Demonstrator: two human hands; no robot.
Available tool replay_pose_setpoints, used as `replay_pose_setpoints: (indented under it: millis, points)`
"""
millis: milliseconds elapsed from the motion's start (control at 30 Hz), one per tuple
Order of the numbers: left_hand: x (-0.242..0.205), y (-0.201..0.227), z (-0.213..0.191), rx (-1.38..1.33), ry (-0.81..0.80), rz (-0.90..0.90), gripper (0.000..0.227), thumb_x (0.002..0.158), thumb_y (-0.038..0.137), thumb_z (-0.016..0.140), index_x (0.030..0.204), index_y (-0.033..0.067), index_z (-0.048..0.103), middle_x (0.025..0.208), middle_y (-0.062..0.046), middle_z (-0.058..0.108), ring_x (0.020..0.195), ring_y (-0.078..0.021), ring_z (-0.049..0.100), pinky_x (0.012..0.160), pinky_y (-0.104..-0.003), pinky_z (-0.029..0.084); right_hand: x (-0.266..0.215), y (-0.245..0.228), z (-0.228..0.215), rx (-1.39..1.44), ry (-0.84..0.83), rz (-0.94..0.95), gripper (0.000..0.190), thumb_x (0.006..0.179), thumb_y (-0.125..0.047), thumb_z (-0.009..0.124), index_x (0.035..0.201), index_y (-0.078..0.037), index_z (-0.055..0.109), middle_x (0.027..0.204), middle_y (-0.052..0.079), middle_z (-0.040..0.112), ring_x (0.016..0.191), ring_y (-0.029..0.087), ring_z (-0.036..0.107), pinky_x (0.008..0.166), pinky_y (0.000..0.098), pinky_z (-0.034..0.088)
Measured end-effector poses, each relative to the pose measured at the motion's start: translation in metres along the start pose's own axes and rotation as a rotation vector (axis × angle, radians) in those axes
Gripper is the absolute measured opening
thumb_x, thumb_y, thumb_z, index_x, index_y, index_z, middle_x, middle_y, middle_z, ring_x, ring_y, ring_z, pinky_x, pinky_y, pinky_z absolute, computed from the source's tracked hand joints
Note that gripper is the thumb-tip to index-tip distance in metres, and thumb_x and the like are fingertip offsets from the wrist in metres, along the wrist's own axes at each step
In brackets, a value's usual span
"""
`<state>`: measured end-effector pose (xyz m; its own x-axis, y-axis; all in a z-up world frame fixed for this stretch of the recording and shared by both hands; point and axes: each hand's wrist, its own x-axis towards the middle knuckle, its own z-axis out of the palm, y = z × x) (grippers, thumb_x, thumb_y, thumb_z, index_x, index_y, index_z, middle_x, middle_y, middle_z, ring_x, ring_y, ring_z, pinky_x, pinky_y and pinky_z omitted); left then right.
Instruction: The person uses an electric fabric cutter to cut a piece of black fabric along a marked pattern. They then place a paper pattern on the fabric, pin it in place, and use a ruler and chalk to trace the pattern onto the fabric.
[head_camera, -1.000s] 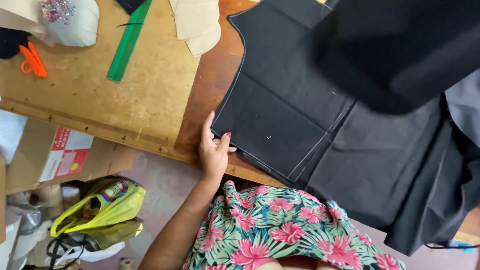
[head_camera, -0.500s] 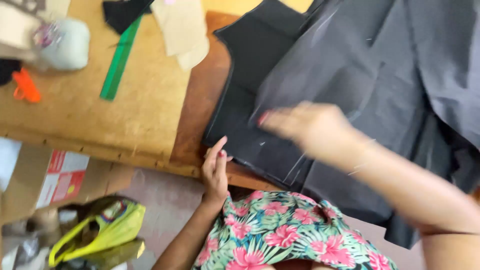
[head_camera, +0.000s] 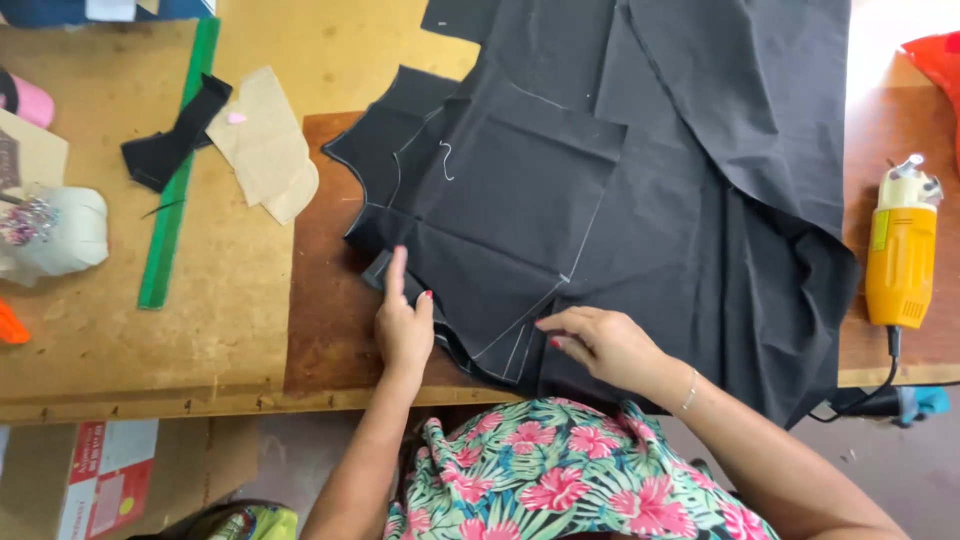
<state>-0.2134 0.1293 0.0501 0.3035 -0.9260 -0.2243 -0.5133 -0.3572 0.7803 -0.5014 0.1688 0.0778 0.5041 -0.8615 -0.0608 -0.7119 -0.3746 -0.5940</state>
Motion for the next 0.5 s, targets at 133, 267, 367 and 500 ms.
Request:
replay_pose_setpoints:
  millis: [133,267,367,500]
  points:
    - [0.011,-0.005,0.008,0.262,0.013,0.083,0.063,0.101,0.034,0.056,0.160,0.0418,0.032,0.142,-0.011,0.064,0.128,-0.0379,0.062,0.102,-0.059,0.049,-0.021,0.005,-0.002,-0.014,-0.020,0.080,0.024,0.097,-0.029,0.065,0.120,-0.027,0.072,0.104,-0.010,0.078,0.092,0.014,0.076,0.079,0.0286,0.061]
    - [-0.002,0.011,-0.004,0.383,0.029,-0.050,0.113,0.088,0.056,0.070,0.166,0.0122,0.001,0.135,-0.016,0.065,0.114,-0.0423,0.069,0.096,-0.060,0.051,-0.031,0.006,-0.010,0.013,-0.069,0.103,0.025,0.097,-0.027,0.064,0.120,-0.023,0.071,0.103,-0.001,0.078,0.094,0.025,0.077,0.081,0.0378,0.063]
    - [0.003,0.007,0.005,0.498,0.048,-0.116,0.107,0.089,0.048,0.074,0.163,0.0063,0.009,0.134,-0.016,0.064,0.114,-0.0405,0.068,0.095,-0.055,0.052,-0.038,0.021,-0.002,0.055,-0.075,0.122,0.028,0.096,-0.026,0.064,0.122,-0.024,0.072,0.111,-0.004,0.079,0.092,0.019,0.078,0.082,0.0339,0.061]
    - [0.027,-0.008,0.013,0.565,0.108,-0.176,0.066,0.084,0.056,0.078,0.119,0.0061,0.051,0.113,-0.020,0.074,0.105,-0.0448,0.071,0.088,-0.057,0.052,-0.048,0.036,0.009,0.109,-0.060,0.102,0.029,0.095,-0.025,0.065,0.123,-0.023,0.073,0.120,-0.003,0.078,0.095,0.015,0.080,0.087,0.0311,0.060]
